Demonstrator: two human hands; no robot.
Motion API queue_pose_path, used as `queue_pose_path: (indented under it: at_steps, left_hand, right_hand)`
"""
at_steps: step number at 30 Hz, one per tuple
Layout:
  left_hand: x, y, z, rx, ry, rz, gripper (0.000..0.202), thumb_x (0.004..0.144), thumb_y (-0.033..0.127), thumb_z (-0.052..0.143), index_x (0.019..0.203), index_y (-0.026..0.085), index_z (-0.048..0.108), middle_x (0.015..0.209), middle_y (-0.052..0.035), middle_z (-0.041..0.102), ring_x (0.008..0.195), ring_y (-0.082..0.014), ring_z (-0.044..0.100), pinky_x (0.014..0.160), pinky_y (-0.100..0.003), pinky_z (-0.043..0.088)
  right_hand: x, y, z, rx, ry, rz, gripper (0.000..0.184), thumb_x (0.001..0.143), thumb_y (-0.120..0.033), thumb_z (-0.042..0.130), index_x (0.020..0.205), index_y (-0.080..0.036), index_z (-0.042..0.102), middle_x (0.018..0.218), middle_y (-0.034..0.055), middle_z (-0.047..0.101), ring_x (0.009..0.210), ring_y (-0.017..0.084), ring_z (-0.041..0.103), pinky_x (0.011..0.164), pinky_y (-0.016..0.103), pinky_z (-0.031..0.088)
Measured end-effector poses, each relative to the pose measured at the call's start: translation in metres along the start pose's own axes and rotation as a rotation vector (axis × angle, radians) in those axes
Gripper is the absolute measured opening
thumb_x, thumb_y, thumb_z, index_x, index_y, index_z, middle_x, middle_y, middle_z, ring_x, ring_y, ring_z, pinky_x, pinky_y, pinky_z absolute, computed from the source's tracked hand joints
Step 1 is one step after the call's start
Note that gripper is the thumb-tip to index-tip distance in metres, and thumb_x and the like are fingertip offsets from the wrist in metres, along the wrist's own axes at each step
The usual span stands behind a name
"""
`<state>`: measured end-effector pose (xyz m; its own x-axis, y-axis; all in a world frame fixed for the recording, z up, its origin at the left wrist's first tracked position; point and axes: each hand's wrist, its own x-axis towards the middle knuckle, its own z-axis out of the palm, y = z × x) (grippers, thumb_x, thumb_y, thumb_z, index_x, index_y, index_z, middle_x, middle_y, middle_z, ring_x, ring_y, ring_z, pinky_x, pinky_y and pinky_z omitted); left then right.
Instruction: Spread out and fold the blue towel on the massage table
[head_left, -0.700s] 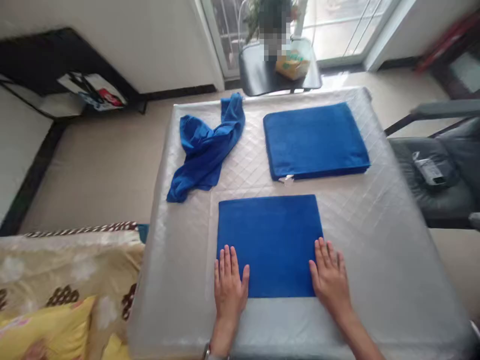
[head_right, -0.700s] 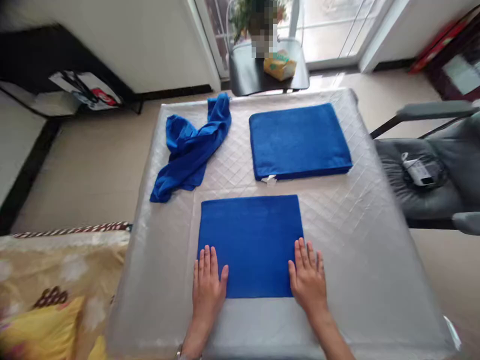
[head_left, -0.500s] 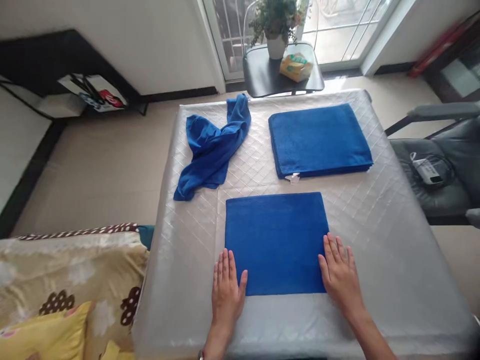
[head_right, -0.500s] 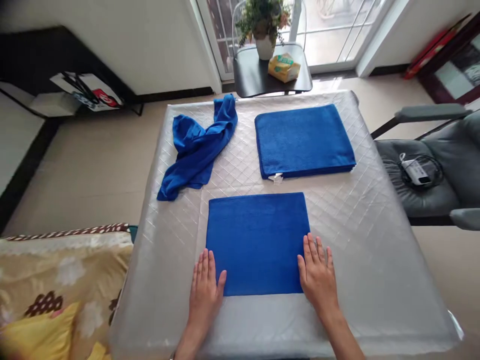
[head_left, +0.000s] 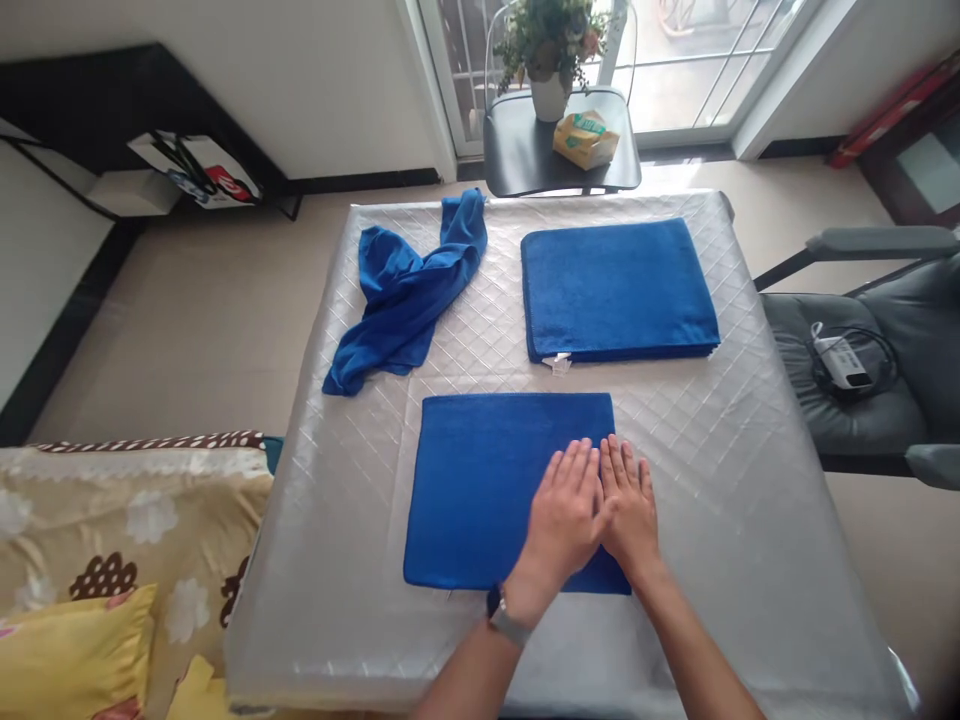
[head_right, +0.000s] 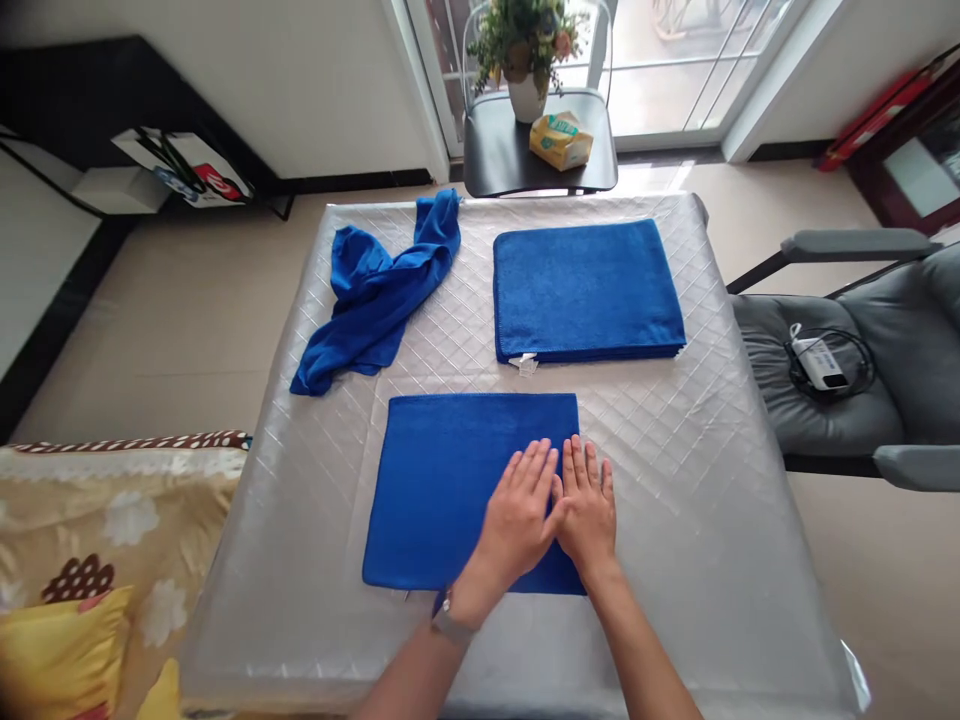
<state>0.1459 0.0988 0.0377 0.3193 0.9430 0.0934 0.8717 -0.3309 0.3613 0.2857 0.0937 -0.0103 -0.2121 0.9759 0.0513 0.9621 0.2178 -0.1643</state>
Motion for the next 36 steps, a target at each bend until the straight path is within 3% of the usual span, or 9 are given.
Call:
queue_pose_path:
  at_steps: [2,5,10,16,21,25,28,31,36]
  left_hand:
    - [0.015,0.012,0.016,-0.009,-0.005,0.005,0.067,0.104,0.050,0.038,0.159,0.010,0.031,0.166,-0.0092,0.033,0.156,-0.0216,0.022,0.128,-0.042,0.029]
    - [0.013,0.001,0.026,0.023,-0.019,-0.074,0.066,0.105,0.049,0.036,0.160,0.014,0.028,0.166,-0.0066,0.033,0.156,-0.0210,0.023,0.128,-0.043,0.028]
    - [-0.030,-0.060,0.007,0.120,-0.028,-0.249,0.069,0.105,0.048,0.037,0.163,0.020,0.014,0.167,-0.0072,0.028,0.155,-0.0246,0.024,0.127,-0.050,0.028]
    - [-0.093,-0.143,-0.024,0.202,0.081,-0.507,0.069,0.106,0.045,0.034,0.163,0.019,0.004,0.168,-0.0136,0.024,0.156,-0.0284,0.023,0.125,-0.056,0.027]
    - [-0.123,-0.168,-0.033,0.121,0.092,-0.463,0.072,0.106,0.047,0.035,0.163,0.020,0.000,0.168,-0.0137,0.025,0.155,-0.0270,0.025,0.126,-0.055,0.026]
    - [-0.124,-0.164,-0.038,0.100,0.160,-0.440,0.072,0.106,0.044,0.035,0.164,0.020,0.000,0.167,-0.0155,0.028,0.154,-0.0285,0.027,0.125,-0.057,0.030]
    - [-0.109,-0.147,-0.042,0.081,0.208,-0.393,0.070,0.106,0.038,0.037,0.164,0.020,0.003,0.167,-0.0164,0.030,0.154,-0.0288,0.028,0.122,-0.057,0.035]
    - [-0.076,-0.115,-0.039,0.046,0.202,-0.267,0.066,0.105,0.032,0.041,0.164,0.018,0.014,0.163,-0.0162,0.039,0.152,-0.0269,0.032,0.120,-0.053,0.041]
    - [0.009,-0.049,-0.015,-0.040,0.136,-0.044,0.054,0.103,0.032,0.042,0.154,0.013,0.042,0.158,-0.0134,0.048,0.152,-0.0237,0.033,0.123,-0.045,0.037]
  right_hand:
    - [-0.002,0.001,-0.001,0.017,-0.014,-0.026,0.075,0.104,-0.027,0.037,0.164,-0.021,-0.008,0.169,0.0086,0.022,0.157,0.029,0.015,0.126,0.054,0.018]
    - [-0.001,0.000,-0.003,0.017,0.009,0.008,0.073,0.104,-0.027,0.035,0.165,-0.020,-0.006,0.168,0.0089,0.025,0.157,0.028,0.018,0.126,0.053,0.019]
    - [0.003,-0.005,-0.005,-0.001,0.033,0.043,0.070,0.106,-0.027,0.032,0.164,-0.019,-0.007,0.167,0.0092,0.029,0.156,0.026,0.022,0.126,0.053,0.021]
    - [0.003,-0.005,-0.005,-0.019,0.019,0.064,0.069,0.107,-0.030,0.031,0.164,-0.022,-0.006,0.168,0.0073,0.027,0.155,0.026,0.024,0.126,0.053,0.021]
    - [0.008,-0.009,-0.018,-0.071,0.012,0.082,0.067,0.107,-0.030,0.028,0.164,-0.022,-0.006,0.167,0.0078,0.030,0.155,0.026,0.025,0.125,0.053,0.024]
    - [0.026,-0.011,-0.033,-0.088,0.048,0.076,0.066,0.107,-0.031,0.027,0.165,-0.020,-0.003,0.167,0.0084,0.030,0.155,0.026,0.024,0.124,0.051,0.026]
    - [0.051,-0.009,-0.032,-0.085,0.041,0.032,0.065,0.107,-0.031,0.028,0.165,-0.020,0.002,0.167,0.0081,0.030,0.156,0.025,0.023,0.125,0.050,0.024]
    - [0.074,-0.005,-0.018,-0.068,0.029,0.030,0.064,0.107,-0.031,0.029,0.165,-0.019,0.006,0.166,0.0085,0.034,0.155,0.025,0.025,0.124,0.050,0.024]
    - [0.082,0.004,0.003,-0.009,0.019,0.035,0.064,0.106,-0.031,0.028,0.165,-0.017,0.008,0.167,0.0091,0.031,0.156,0.025,0.022,0.126,0.050,0.020]
